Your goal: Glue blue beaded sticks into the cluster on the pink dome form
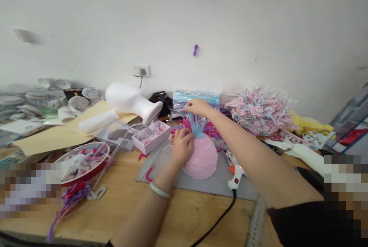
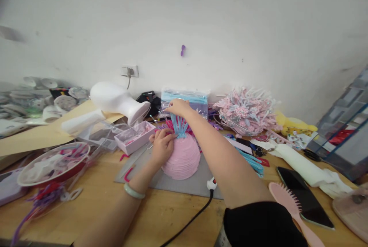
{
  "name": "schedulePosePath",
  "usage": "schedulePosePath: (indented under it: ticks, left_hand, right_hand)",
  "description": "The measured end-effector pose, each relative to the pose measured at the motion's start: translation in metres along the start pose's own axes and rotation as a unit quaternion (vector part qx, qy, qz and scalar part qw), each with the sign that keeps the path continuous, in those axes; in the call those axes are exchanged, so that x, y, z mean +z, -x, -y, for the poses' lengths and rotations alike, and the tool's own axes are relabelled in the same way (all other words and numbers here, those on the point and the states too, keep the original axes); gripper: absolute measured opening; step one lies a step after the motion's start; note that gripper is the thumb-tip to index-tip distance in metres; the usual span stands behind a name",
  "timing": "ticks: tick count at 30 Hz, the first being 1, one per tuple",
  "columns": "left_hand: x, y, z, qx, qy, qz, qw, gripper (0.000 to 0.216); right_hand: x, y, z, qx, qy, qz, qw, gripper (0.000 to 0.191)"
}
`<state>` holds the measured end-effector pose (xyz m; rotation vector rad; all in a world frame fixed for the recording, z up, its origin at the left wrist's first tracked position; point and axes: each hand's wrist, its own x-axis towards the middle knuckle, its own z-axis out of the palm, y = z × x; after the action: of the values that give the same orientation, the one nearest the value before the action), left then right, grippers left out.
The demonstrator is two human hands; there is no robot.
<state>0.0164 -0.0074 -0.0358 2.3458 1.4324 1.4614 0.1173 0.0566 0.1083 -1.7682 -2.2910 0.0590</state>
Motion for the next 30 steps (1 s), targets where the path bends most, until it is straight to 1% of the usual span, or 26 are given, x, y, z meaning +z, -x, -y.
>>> schedulePosePath:
  ticks: [2,5,9,13,16,22,30]
  left_hand:
    - [0.001,0.0,0.0,-0.004,-0.003,-0.002,1.0,0.029]
    - [0.001,-0.001,-0.001,-0.013,-0.003,0.004,1.0,0.029]
    - [0.001,-0.001,-0.001,-0.021,0.001,0.013,1.0,0.029]
    - [0.0,-0.002,-0.001,-0.018,0.005,0.025,1.0,0.03]
    - [0.0,-0.003,-0.002,-0.015,0.004,0.034,0.999,0.03]
    - [0.0,-0.003,-0.002,-0.018,0.0,0.039,0.999,0.03]
    - [0.001,-0.003,-0.001,-0.019,0.007,0.027,0.999,0.03]
  right_hand:
    - [-0.004,0.003,0.0,-0.009,0.001,-0.002,1.0,0.027]
    - [-0.01,0.008,-0.003,-0.029,-0.001,-0.007,1.0,0.026]
    - [-0.016,0.016,-0.009,-0.061,-0.051,0.012,0.997,0.025]
    - [-0.017,0.017,-0.014,-0.095,-0.085,0.024,0.992,0.023]
    - [-0.016,0.015,-0.014,-0.115,-0.088,0.03,0.989,0.022]
    - [-0.01,0.008,-0.005,-0.105,-0.054,0.014,0.993,0.021]
    - [-0.001,0.0,-0.001,-0.087,-0.017,-0.013,0.996,0.022]
